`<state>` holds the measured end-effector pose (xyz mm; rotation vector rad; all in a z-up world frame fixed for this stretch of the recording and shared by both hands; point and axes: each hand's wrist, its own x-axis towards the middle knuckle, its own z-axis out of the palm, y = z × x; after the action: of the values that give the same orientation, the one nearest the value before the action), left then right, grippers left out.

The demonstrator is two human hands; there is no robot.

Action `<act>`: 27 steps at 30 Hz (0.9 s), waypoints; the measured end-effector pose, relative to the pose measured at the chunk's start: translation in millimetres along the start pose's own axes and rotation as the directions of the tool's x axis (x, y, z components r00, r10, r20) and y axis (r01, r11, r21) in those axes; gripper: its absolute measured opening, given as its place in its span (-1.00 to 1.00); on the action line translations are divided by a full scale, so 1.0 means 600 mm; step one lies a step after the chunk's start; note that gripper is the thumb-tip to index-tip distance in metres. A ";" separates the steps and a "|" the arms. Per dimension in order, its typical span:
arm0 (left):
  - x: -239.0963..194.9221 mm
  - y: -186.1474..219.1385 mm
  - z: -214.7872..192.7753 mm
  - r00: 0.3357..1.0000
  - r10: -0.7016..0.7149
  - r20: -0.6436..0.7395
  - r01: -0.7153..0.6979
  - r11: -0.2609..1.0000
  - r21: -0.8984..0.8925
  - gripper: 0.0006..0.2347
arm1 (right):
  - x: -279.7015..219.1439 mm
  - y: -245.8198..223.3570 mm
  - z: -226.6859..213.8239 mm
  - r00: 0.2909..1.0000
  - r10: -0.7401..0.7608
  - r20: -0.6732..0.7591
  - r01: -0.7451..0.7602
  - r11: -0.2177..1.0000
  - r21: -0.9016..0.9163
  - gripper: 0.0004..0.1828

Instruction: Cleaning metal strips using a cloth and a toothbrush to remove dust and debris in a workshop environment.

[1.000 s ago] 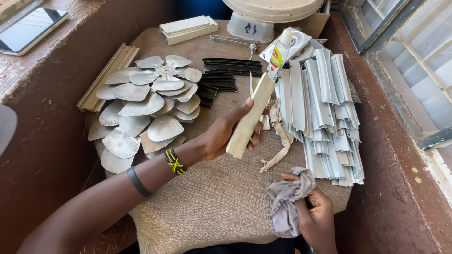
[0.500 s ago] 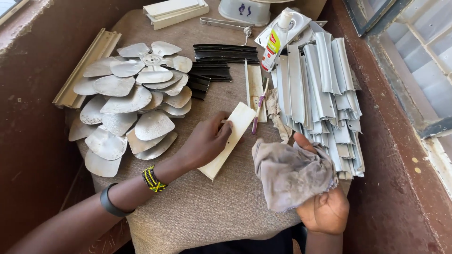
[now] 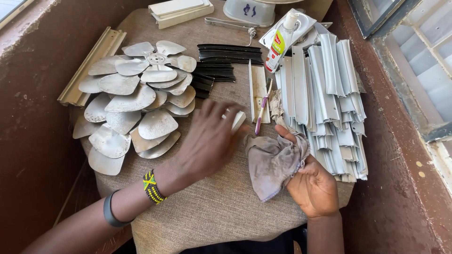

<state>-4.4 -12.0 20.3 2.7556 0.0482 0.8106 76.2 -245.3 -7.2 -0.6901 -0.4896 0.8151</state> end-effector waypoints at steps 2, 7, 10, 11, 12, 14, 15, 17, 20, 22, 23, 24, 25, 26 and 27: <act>0.008 0.036 -0.030 0.978 0.151 0.147 -0.075 0.902 -0.426 -0.53 | 0.007 -0.001 0.009 0.998 0.007 0.059 -0.012 0.996 0.084 -0.25; 0.039 0.035 0.016 0.971 0.227 0.078 -0.167 0.872 -0.460 -0.88 | 0.005 -0.005 0.019 0.997 0.019 -0.079 -0.020 1.000 -0.008 -0.17; 0.054 0.030 0.025 0.985 0.164 0.062 -0.106 0.840 -0.532 -0.89 | 0.008 -0.022 0.057 0.907 0.040 -0.419 -0.109 0.984 -0.143 -0.23; 0.057 0.027 0.027 0.990 0.120 0.075 -0.056 0.824 -0.564 -0.88 | 0.013 -0.029 0.078 0.767 0.057 -0.639 -0.192 0.971 -0.143 -0.25; 0.059 0.023 0.035 0.989 0.124 0.077 -0.059 0.822 -0.567 -0.88 | -0.002 -0.027 0.050 0.764 0.054 -0.643 -0.189 0.972 -0.142 -0.25; 0.059 0.015 0.050 0.993 0.070 0.096 -0.005 0.832 -0.555 -0.86 | -0.031 -0.022 -0.003 0.899 0.037 -0.436 -0.099 0.988 -0.121 -0.38; 0.061 0.010 0.055 0.993 0.068 0.092 -0.006 0.833 -0.553 -0.86 | -0.041 -0.023 -0.020 0.901 0.037 -0.432 -0.100 0.987 -0.123 -0.38; 0.063 0.000 0.062 0.999 0.031 0.015 -0.017 0.816 -0.578 -0.88 | -0.059 -0.026 -0.053 0.908 0.005 -0.420 -0.099 0.974 -0.203 -0.51; 0.062 0.001 0.053 0.974 0.035 0.224 0.101 0.819 -0.566 -0.88 | -0.059 -0.063 0.062 0.686 -0.088 -0.723 -0.379 0.804 -0.458 -0.04; 0.052 0.010 0.049 0.968 0.053 0.247 0.101 0.814 -0.572 -0.87 | -0.061 -0.103 0.128 0.587 -0.214 -0.780 -0.652 0.447 -0.613 -0.33; 0.045 0.016 0.048 0.957 0.076 0.279 0.105 0.808 -0.580 -0.86 | -0.065 -0.121 0.161 0.521 -0.376 -0.766 -0.824 0.015 -0.567 -0.51; 0.046 0.012 0.051 0.958 0.071 0.277 0.107 0.808 -0.579 -0.86 | -0.053 -0.133 0.174 0.525 -0.375 -0.764 -0.821 0.012 -0.570 -0.51; 0.043 0.012 0.055 0.956 0.107 0.272 0.070 0.820 -0.567 -0.87 | -0.045 -0.144 0.188 0.657 -0.452 -0.604 -0.682 -0.014 -0.731 -0.45; 0.039 0.013 0.059 0.953 0.142 0.269 0.033 0.831 -0.556 -0.88 | -0.038 -0.155 0.201 0.744 -0.525 -0.414 -0.515 -0.053 -0.856 -0.37; 0.037 0.013 0.062 0.952 0.140 0.271 0.037 0.829 -0.557 -0.88 | 0.005 -0.164 0.189 0.744 -0.522 -0.417 -0.517 -0.055 -0.854 -0.37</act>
<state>33.7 -26.0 4.0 2.2829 -0.2831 0.3240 53.8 -250.0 141.3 -2.4326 -0.3075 -0.1566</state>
